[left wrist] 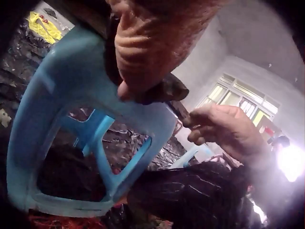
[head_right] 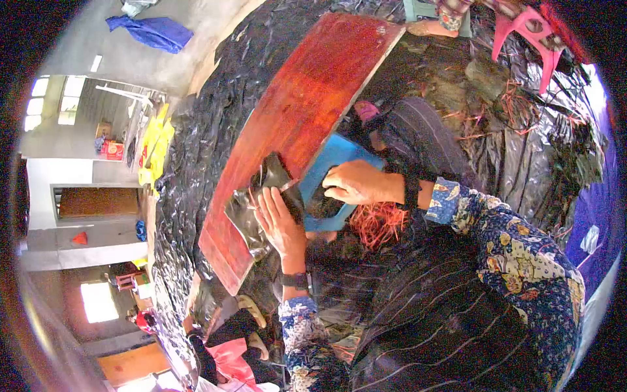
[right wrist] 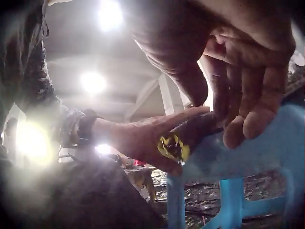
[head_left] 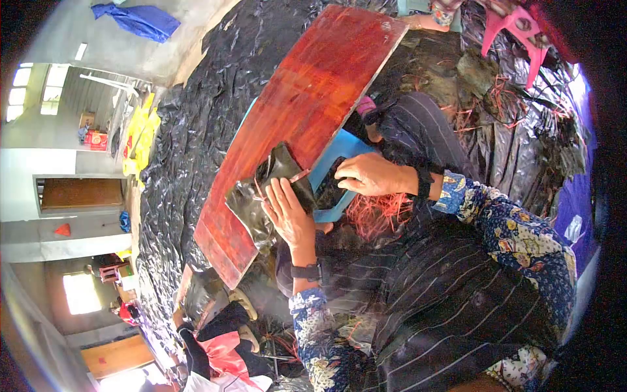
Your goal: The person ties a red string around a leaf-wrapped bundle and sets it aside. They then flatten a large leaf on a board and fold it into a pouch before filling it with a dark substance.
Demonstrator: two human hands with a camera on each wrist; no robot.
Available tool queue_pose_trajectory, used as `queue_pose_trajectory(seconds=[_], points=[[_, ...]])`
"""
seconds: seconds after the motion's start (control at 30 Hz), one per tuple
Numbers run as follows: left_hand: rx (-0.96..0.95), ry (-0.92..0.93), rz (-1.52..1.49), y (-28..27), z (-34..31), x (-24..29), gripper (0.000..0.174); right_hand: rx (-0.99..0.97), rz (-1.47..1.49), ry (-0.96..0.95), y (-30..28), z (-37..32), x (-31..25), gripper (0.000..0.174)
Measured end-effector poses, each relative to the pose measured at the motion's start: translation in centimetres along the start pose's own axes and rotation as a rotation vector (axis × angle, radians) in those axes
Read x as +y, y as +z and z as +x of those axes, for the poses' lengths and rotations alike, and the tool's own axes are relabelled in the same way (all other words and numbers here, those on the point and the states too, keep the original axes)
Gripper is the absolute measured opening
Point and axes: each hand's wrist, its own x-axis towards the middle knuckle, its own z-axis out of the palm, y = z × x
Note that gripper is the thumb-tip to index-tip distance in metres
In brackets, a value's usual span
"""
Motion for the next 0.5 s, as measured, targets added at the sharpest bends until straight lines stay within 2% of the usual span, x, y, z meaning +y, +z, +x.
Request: queue_pose_trajectory(seconds=[0.1, 0.17, 0.23, 0.27, 0.3, 0.37, 0.43, 0.47, 0.5], points=[[-0.005, 0.037, -0.068, 0.0, 0.1, -1.2, 0.056, -0.014, 0.001, 0.003, 0.0, -0.6, 0.5, 0.023], [0.063, 0.048, -0.074, 0.1, 0.4, -1.8, 0.054, -0.027, -0.016, 0.011, 0.0, -0.7, 0.4, 0.024], [0.193, -0.055, -0.305, 0.5, 0.7, -2.5, 0.052, -0.027, -0.013, -0.008, 0.0, -1.0, 0.3, 0.025], [0.280, -0.149, -0.371, -0.1, 1.1, -2.5, 0.051, -0.022, -0.017, -0.007, 0.1, -1.0, 0.4, 0.025], [0.355, -0.218, -0.595, -0.6, 1.3, -2.8, 0.049, -0.038, 0.008, -0.011, 0.4, -0.9, 0.5, 0.025], [0.394, -0.431, -0.725, -1.3, 1.7, -4.6, 0.039, -0.056, 0.033, -0.016, 0.5, -0.7, 0.4, 0.025], [0.512, -0.603, -0.600, -3.7, 2.4, -5.6, 0.028, -0.128, 0.033, 0.043, 0.3, -0.5, 0.0, 0.023], [0.474, -0.672, -0.728, -2.8, 1.5, -8.5, 0.037, -0.130, 0.033, 0.038, 0.3, -0.4, -0.2, 0.023], [0.529, -0.804, -1.064, -3.8, 1.9, -8.9, 0.044, -0.122, 0.065, 0.055, 0.3, -0.5, -0.4, 0.022]])
